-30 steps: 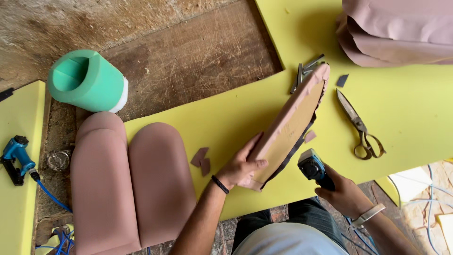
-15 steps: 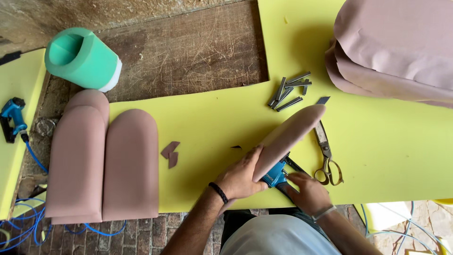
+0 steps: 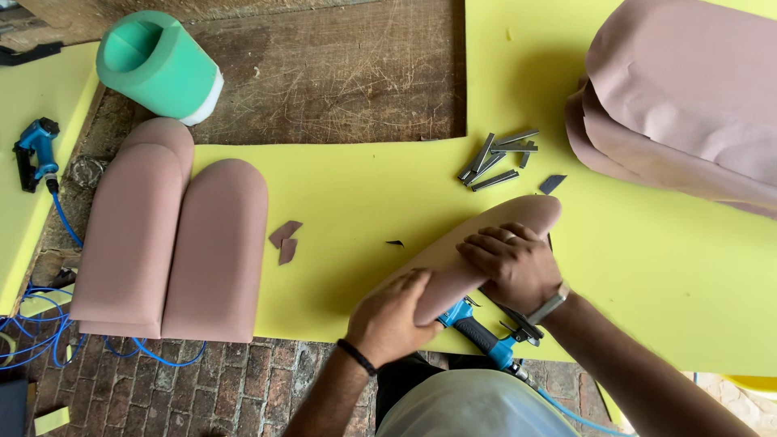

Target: The person staples pink fabric onto a curved cardboard-backed cushion using a pneumatic staple gun. They trim excess fabric with scissors, smooth the surface, and continue stapling around the edges to secure the upholstery.

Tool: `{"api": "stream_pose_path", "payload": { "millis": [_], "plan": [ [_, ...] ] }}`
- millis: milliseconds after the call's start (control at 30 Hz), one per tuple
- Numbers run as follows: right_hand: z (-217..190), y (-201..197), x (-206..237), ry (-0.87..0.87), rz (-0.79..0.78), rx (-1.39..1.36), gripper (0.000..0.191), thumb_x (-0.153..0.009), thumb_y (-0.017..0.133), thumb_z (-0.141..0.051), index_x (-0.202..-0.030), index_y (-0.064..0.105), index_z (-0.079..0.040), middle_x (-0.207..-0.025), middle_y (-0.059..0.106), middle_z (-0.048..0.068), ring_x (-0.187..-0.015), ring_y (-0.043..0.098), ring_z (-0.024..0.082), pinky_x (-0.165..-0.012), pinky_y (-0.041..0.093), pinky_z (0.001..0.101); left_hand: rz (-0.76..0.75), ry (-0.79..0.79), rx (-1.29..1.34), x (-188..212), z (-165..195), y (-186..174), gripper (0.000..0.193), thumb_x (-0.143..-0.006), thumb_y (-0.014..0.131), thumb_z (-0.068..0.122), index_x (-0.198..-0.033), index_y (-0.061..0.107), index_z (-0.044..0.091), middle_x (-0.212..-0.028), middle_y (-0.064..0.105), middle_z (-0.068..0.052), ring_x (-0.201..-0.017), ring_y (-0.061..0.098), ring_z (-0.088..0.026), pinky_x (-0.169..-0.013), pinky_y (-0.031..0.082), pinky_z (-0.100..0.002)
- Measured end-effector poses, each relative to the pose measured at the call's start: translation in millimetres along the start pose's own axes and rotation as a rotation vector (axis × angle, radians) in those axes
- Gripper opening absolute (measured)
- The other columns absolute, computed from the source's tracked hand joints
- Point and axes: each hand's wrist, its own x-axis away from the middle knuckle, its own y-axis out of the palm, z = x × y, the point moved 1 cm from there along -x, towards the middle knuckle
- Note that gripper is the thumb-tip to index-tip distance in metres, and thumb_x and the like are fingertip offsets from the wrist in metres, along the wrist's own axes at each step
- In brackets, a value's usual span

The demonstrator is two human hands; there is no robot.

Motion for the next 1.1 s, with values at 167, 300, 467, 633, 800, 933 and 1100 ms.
{"api": "stream_pose_path", "payload": {
  "millis": [167, 300, 467, 633, 800, 933, 1100],
  "plan": [
    [-7, -5, -34, 0.092, 0.137, 0.093, 0.049, -0.065, 0.082, -0.017, -0.114, 0.077, -0.023, -0.116, 0.078, 0.0, -0.109, 0.073, 0.022, -0.101, 0.053, 0.0429, 0.748, 0.399, 0.146, 40, -27, -43, 0.035, -0.089, 0.072, 0.008, -0.123, 0.068, 0.002, -0.128, 0.071, -0.017, -0.12, 0.07, -0.033, -0.101, 0.059, -0.042],
    [-15, -5, -57, 0.291, 0.273, 0.049, 0.041, -0.074, 0.085, -0.024, -0.114, 0.078, -0.023, -0.113, 0.078, 0.003, -0.103, 0.074, 0.025, -0.095, 0.055, 0.0407, 1.128, 0.62, 0.325, 58, -64, -41, 0.013, -0.101, 0.063, 0.004, -0.108, 0.073, 0.007, -0.11, 0.078, -0.008, -0.108, 0.078, -0.024, -0.098, 0.067, -0.037],
    [-9, 32, -69, 0.92, 0.248, -0.797, 0.044, -0.079, 0.085, -0.026, -0.118, 0.075, -0.01, -0.102, 0.079, 0.009, -0.094, 0.074, 0.027, -0.087, 0.058, 0.0398, 0.836, 0.049, 0.368, 42, -127, -21, 0.053, -0.091, 0.076, 0.018, -0.135, 0.053, -0.001, -0.133, 0.061, -0.019, -0.125, 0.061, -0.031, -0.098, 0.055, -0.046],
    [-32, 106, -55, 1.08, 0.444, -1.637, 0.044, -0.087, 0.076, -0.017, -0.125, 0.066, 0.004, -0.114, 0.075, 0.014, -0.102, 0.071, 0.027, -0.092, 0.055, 0.0421, 0.724, -0.325, 1.205, 17, -179, 11, 0.092, -0.079, 0.085, 0.021, -0.15, 0.028, 0.006, -0.137, 0.046, -0.01, -0.127, 0.044, -0.021, -0.1, 0.051, -0.043],
    [-54, 173, -31, 1.093, 0.407, -1.962, 0.051, -0.086, 0.07, -0.021, -0.133, 0.06, -0.004, -0.128, 0.071, 0.006, -0.119, 0.066, 0.022, -0.103, 0.051, 0.0403, 0.552, -0.007, 1.346, 9, -225, 4, 0.038, -0.087, 0.08, 0.014, -0.12, 0.065, 0.001, -0.088, 0.054, 0.0, -0.082, 0.05, -0.013, -0.074, 0.043, -0.029],
    [-48, 204, -15, 1.193, 0.003, -1.751, 0.046, -0.089, 0.071, -0.026, -0.128, 0.065, -0.002, -0.12, 0.074, 0.011, -0.107, 0.07, 0.024, -0.092, 0.054, 0.0443, 0.44, 0.123, 1.213, 2, -245, -8, 0.027, -0.09, 0.082, 0.011, -0.087, 0.055, 0.01, -0.079, 0.046, 0.006, -0.072, 0.045, -0.009, -0.064, 0.042, -0.028],
    [-30, 176, -7, 1.025, -0.101, -0.544, 0.043, -0.086, 0.082, -0.031, -0.122, 0.074, -0.009, -0.116, 0.075, 0.01, -0.09, 0.079, 0.023, -0.086, 0.058, 0.0337, 0.319, -0.133, 1.108, 31, -252, -18, 0.021, -0.086, 0.078, 0.017, -0.096, 0.068, 0.002, -0.074, 0.057, 0.001, -0.062, 0.049, -0.012, -0.053, 0.039, -0.029]
  ]
}}
